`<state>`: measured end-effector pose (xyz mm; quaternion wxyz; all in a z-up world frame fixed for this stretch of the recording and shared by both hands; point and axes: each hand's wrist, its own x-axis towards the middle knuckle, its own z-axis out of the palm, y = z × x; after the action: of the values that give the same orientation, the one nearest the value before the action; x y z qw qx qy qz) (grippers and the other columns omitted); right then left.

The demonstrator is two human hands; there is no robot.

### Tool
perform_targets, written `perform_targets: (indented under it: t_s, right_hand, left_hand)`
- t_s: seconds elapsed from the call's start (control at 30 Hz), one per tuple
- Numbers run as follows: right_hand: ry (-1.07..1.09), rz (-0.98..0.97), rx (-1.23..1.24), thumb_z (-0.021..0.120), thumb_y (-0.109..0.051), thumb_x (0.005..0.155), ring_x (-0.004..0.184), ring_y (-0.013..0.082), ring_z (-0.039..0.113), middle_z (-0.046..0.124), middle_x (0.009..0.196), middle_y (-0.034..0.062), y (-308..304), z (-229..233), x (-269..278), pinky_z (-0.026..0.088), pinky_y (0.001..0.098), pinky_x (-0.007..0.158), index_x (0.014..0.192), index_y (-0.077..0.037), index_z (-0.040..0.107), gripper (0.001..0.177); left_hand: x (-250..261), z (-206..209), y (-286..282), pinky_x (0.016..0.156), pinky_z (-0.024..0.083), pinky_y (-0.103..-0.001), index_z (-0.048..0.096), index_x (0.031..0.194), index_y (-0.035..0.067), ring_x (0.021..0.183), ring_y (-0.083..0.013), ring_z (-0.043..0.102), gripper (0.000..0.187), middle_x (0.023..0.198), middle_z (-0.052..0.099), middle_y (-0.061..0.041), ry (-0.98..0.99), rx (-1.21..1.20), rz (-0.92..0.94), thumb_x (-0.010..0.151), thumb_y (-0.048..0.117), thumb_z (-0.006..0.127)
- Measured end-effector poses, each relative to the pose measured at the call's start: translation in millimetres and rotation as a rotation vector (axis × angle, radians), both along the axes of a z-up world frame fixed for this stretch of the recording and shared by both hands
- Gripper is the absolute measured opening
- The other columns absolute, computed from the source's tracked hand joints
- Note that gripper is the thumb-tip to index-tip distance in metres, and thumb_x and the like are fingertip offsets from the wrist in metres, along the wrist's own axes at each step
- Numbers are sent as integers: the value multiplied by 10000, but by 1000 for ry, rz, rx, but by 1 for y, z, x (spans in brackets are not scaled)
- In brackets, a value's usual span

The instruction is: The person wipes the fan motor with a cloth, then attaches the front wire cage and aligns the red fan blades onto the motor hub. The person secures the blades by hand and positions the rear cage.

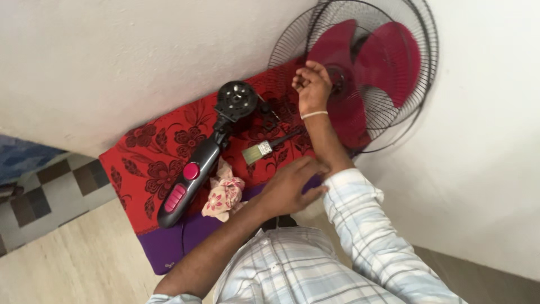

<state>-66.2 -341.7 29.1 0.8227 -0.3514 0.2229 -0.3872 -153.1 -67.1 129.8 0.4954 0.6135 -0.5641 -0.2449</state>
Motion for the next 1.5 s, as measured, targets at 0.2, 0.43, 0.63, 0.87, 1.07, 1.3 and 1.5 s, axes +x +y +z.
perform_targets:
  t_s: [0.2,0.43,0.63,0.87,1.07,1.3,1.5]
  right_hand:
    - [-87,-156,129,648,-27,859,715,241,628,671,836,120,-42,1,-17,538,372,658,1103,-57,626,246]
    - [-225,-140,313,681,-157,869,773,256,623,686,879,104,-61,-41,-14,527,409,710,1168,-114,626,307]
    - [-107,-11,236,677,-205,852,653,216,597,633,754,74,-51,-67,11,518,390,607,1110,-133,684,267]
    - [786,261,-853,727,-96,922,593,160,639,695,714,62,-8,-106,21,513,344,550,937,-85,732,19]
    - [825,112,-1194,721,-3,860,651,176,685,723,762,118,7,-134,9,550,348,648,934,-48,748,91]
    - [537,620,-811,673,94,767,1213,285,559,562,1396,154,17,-106,36,560,451,897,1482,-131,488,772]
    - [512,973,-996,912,-29,659,1536,293,271,301,1648,117,29,-67,49,255,458,1244,1622,-200,212,1203]
  left_hand:
    - [-18,14,7,972,536,-433,398,1430,38,1175,-397,631,812,1267,545,-231,30,5,-124,732,141,801]
    - [-32,21,17,1000,504,-468,250,1570,39,1176,-405,619,993,1231,617,-244,106,276,-65,785,280,808]
    - [-31,50,39,1022,475,-476,554,1445,34,1191,-334,615,728,1245,628,-157,-517,-29,140,738,76,724]
    - [-48,60,4,891,541,-379,655,1229,65,1076,-253,633,293,1143,644,-88,-146,-306,-172,985,220,705]
    - [-72,48,-1,933,567,-272,616,1212,94,1078,-152,645,202,1133,629,-33,60,-406,-460,1023,167,615]
    - [16,-6,42,955,547,-391,674,1096,62,1090,-297,665,235,1154,661,-128,117,-274,156,866,103,703]
    - [126,-88,84,1053,414,-537,395,1463,-23,1266,-449,470,941,1381,488,-294,-237,259,718,703,245,882]
